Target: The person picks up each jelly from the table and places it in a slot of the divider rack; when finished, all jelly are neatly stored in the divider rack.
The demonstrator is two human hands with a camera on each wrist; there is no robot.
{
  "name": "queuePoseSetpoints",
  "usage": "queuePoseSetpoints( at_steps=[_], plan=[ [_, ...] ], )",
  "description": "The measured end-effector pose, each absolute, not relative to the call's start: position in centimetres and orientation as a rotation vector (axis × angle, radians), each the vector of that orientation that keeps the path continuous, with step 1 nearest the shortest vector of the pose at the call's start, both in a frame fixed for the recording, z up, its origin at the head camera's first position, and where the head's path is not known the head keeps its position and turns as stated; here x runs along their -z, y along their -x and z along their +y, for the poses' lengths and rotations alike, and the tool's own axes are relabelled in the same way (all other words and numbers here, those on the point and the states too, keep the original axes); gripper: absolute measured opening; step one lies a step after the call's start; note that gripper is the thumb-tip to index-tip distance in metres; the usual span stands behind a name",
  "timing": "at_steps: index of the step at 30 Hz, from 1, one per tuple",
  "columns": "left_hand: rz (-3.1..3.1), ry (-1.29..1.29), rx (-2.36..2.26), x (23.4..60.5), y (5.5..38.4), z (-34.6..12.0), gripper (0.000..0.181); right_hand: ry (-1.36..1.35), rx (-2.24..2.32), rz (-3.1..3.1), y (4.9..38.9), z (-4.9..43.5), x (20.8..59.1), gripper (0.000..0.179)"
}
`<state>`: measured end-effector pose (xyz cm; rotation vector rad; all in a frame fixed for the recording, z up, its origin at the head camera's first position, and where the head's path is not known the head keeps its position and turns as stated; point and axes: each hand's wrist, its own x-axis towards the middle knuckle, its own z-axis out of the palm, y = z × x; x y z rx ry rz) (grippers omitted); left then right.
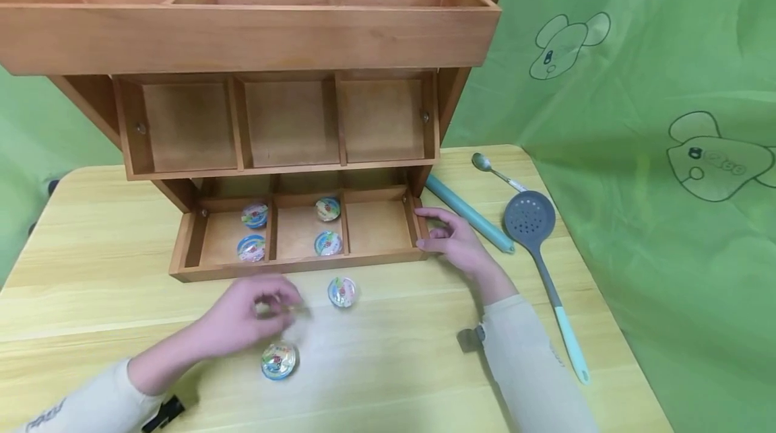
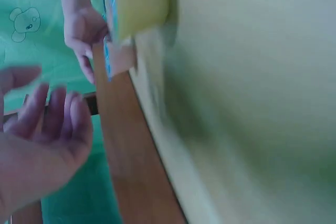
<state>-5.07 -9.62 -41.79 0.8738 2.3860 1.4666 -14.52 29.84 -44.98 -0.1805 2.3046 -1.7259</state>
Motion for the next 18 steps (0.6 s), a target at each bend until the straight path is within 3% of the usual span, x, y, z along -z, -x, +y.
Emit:
queuePoseSetpoints(
  at_steps=[8,18],
  plan=[
    [2.103,-1.045,-1.287,43.5,2.8,-11.4,0.055,0.173,1.735,2.299,14.3,30.0,45.1,0.063],
    [2.154,-0.955,-1.288,44.9,2.2,-12.1,0.056,0.184,1.745,2.290,14.5,30.1,45.1,0.062]
  ],
)
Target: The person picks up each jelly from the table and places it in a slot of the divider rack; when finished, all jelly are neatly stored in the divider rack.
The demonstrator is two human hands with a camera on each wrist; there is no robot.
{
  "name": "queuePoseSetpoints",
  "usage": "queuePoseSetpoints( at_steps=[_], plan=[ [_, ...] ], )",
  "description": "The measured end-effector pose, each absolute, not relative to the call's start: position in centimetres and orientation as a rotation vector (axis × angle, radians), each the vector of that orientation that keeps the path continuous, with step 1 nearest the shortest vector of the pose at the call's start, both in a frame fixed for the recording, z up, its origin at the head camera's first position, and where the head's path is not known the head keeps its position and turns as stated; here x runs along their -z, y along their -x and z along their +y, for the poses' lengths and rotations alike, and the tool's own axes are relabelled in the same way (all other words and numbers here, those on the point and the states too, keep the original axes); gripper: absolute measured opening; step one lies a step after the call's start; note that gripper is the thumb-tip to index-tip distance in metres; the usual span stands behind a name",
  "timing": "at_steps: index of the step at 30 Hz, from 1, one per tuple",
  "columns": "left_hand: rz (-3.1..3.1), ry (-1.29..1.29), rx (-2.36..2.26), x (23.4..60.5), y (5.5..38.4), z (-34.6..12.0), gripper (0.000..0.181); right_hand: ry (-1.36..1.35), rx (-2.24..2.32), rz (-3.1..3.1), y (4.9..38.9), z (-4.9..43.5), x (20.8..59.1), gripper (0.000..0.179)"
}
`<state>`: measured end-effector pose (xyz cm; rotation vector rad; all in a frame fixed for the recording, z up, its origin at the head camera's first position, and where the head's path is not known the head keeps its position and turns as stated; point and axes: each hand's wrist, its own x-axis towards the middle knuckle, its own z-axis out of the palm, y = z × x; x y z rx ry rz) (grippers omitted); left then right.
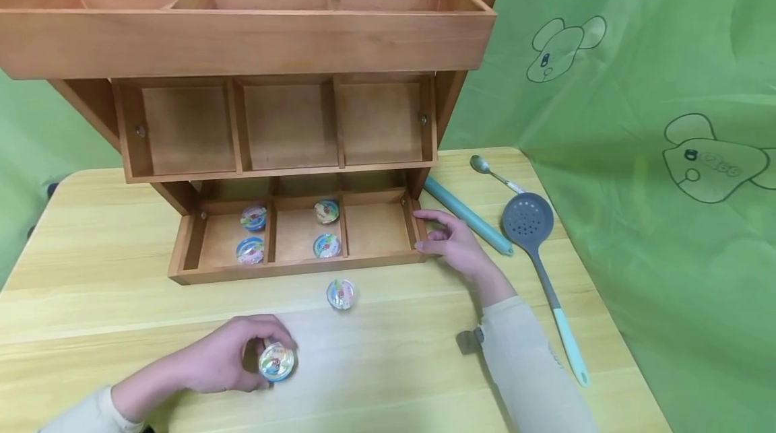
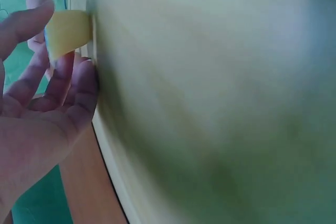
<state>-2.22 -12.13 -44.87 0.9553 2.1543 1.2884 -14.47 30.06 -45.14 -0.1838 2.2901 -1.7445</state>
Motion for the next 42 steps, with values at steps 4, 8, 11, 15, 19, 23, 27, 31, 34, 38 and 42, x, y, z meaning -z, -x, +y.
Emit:
queuePoseSetpoints(
  at_steps=[4,8,11,15,19,23,27,31,34,38,42],
  plan=[
    [2.183,-0.880,-1.334,45.4,1.9,-12.2,0.055,0.180,1.748,2.281,14.5,29.9,45.0,0.063],
    [2.206,-0.842,-1.374,45.9,1.7,-12.2,0.052,0.175,1.741,2.283,14.4,29.8,44.9,0.063],
    [2.221,-0.832,-1.402,46.0,1.7,-12.1,0.052,0.172,1.733,2.293,14.4,29.8,44.9,0.063],
    [2.243,-0.857,-1.447,45.5,2.0,-11.6,0.052,0.168,1.732,2.301,14.4,29.9,44.9,0.062],
    [2.258,-0.908,-1.510,44.7,2.9,-10.8,0.051,0.165,1.732,2.305,14.4,29.9,45.0,0.062],
    [2.231,-0.914,-1.596,43.9,4.1,-9.7,0.052,0.161,1.732,2.304,14.5,29.9,45.0,0.061],
    [2.194,-0.866,-1.663,43.2,5.1,-8.4,0.053,0.172,1.728,2.305,14.4,29.9,45.0,0.061],
    [2.183,-0.851,-1.702,42.6,6.4,-7.1,0.053,0.180,1.721,2.307,14.4,30.0,45.0,0.062],
    [2.154,-0.847,-1.735,41.9,7.5,-5.9,0.053,0.179,1.725,2.307,14.3,30.0,45.0,0.062],
    [2.101,-0.754,-1.794,40.8,9.3,-4.1,0.054,0.172,1.722,2.315,14.4,30.0,45.0,0.062],
    [2.119,-0.626,-1.833,40.2,11.2,-2.2,0.054,0.173,1.720,2.313,14.4,29.9,44.9,0.062]
  ],
)
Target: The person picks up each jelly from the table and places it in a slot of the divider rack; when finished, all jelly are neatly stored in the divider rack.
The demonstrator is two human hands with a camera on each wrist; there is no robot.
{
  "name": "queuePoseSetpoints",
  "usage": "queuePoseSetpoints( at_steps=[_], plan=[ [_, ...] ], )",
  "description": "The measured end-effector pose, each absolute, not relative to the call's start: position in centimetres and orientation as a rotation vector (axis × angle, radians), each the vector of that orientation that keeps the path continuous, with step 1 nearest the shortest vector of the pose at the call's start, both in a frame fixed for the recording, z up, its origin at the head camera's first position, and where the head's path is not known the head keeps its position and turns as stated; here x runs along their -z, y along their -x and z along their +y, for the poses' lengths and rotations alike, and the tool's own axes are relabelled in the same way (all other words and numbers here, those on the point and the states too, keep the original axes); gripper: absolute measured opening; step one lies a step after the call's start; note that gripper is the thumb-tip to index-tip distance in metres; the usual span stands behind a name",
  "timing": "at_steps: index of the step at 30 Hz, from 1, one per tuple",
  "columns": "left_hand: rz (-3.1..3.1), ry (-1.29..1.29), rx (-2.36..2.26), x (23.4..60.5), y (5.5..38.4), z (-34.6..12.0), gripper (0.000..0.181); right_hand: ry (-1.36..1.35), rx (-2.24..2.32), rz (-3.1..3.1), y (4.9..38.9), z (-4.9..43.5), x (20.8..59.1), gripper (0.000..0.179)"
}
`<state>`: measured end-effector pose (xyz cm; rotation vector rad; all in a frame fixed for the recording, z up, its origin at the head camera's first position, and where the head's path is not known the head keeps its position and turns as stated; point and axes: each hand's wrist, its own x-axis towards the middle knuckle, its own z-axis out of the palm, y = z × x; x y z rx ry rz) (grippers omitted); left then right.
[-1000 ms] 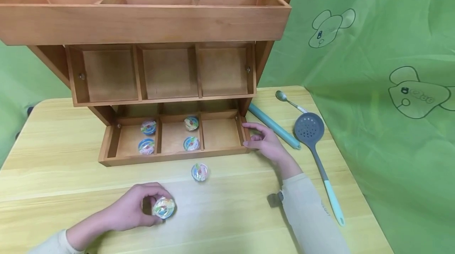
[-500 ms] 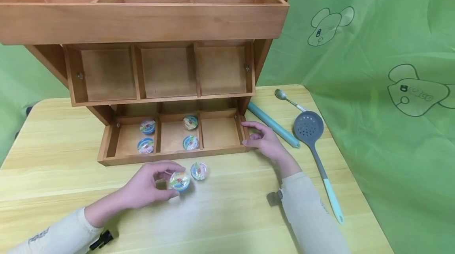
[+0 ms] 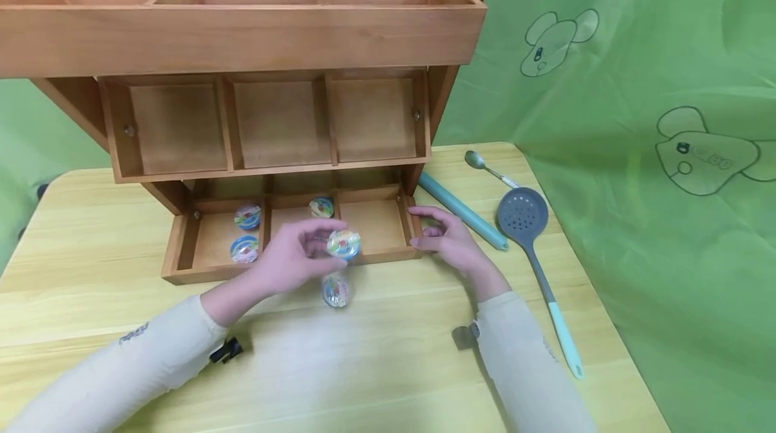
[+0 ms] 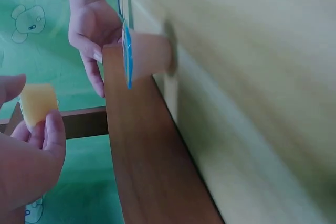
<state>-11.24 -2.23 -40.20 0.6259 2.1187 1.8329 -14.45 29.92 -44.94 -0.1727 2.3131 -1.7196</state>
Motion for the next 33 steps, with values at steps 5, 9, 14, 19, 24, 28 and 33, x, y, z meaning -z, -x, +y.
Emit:
queuePoseSetpoints(
  at_steps=[5,9,14,19,24,28,33],
  plan=[
    [2.211,-0.497,-1.866,40.7,13.7,0.2,0.052,0.166,1.714,2.315,14.5,29.9,45.0,0.062],
    [2.308,-0.415,-1.864,41.8,15.3,2.2,0.052,0.157,1.695,2.329,14.5,30.0,45.1,0.061],
    [2.405,-0.333,-1.793,42.9,16.7,4.6,0.051,0.160,1.697,2.332,14.4,30.0,45.1,0.060],
    [2.583,-0.339,-1.609,43.3,17.6,6.4,0.049,0.166,1.715,2.313,14.4,30.0,45.0,0.059],
    [2.694,-0.332,-1.440,43.3,18.2,7.9,0.051,0.161,1.734,2.297,14.3,29.9,44.9,0.058],
    [2.682,-0.239,-1.413,43.7,18.7,8.7,0.053,0.157,1.749,2.279,14.3,29.9,44.9,0.059],
    [2.697,-0.161,-1.403,44.4,19.2,9.2,0.051,0.159,1.759,2.264,14.3,29.9,45.0,0.059]
  ],
)
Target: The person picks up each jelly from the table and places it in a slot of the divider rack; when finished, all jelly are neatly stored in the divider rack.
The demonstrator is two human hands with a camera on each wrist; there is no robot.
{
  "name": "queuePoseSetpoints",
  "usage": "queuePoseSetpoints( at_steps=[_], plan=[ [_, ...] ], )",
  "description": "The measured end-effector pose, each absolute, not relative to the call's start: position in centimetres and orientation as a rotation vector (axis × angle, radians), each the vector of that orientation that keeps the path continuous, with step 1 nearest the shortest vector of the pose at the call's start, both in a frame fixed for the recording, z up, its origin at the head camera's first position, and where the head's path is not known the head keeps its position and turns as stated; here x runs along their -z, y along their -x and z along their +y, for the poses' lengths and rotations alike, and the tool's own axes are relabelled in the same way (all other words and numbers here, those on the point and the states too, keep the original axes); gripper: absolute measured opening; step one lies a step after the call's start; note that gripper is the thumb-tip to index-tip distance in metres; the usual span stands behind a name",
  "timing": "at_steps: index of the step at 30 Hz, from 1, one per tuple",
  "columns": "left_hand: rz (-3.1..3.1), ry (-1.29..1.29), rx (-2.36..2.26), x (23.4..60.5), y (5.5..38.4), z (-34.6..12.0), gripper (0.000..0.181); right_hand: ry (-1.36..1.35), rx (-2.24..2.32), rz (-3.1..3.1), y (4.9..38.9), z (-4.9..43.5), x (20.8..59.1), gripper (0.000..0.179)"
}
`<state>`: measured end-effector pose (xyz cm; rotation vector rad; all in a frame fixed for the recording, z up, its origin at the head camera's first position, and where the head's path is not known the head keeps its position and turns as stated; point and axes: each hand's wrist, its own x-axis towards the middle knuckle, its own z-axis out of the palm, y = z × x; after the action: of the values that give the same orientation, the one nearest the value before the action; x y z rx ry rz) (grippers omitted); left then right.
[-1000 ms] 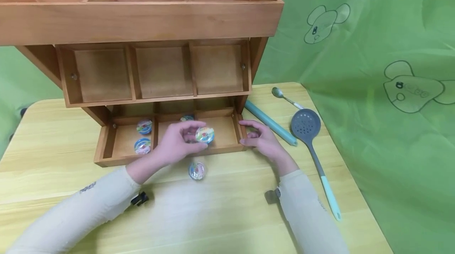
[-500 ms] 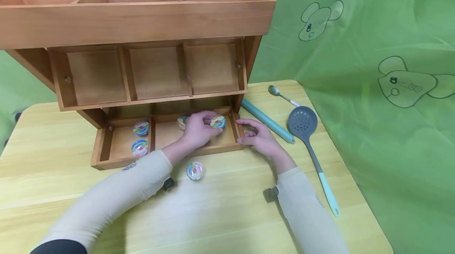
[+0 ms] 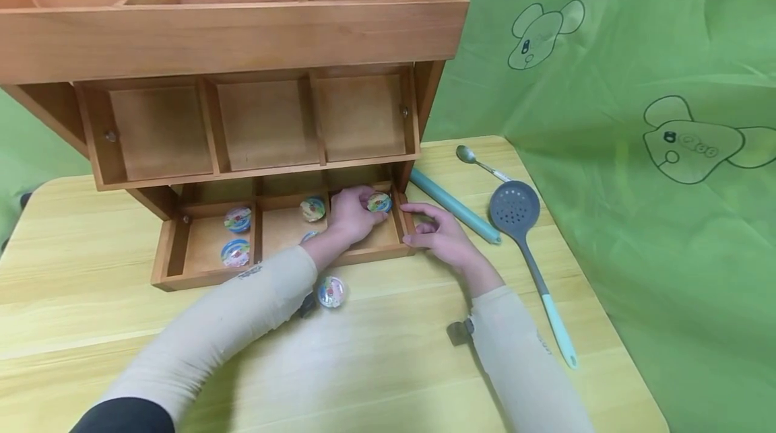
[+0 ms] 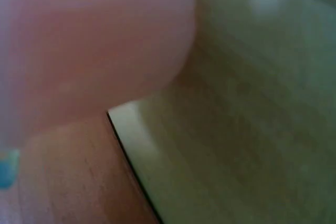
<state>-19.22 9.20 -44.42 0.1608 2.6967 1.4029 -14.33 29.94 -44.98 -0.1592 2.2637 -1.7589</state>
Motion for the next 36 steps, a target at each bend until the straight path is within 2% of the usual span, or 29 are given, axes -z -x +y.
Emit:
queuePoseSetpoints(
  at_steps=[15,22,30,36],
  plan=[
    [2.677,-0.144,-1.501,44.8,19.4,9.4,0.047,0.164,1.745,2.277,14.4,30.0,45.0,0.059],
    [2.677,-0.130,-1.516,44.8,19.3,9.4,0.053,0.167,1.773,2.262,14.5,30.0,45.3,0.059],
    [2.676,-0.150,-1.448,43.1,18.1,7.8,0.058,0.192,1.748,2.299,14.5,29.9,45.3,0.059],
    [2.464,-0.157,-1.633,41.0,16.1,5.4,0.065,0.185,1.728,2.318,14.5,30.1,45.2,0.059]
  ],
)
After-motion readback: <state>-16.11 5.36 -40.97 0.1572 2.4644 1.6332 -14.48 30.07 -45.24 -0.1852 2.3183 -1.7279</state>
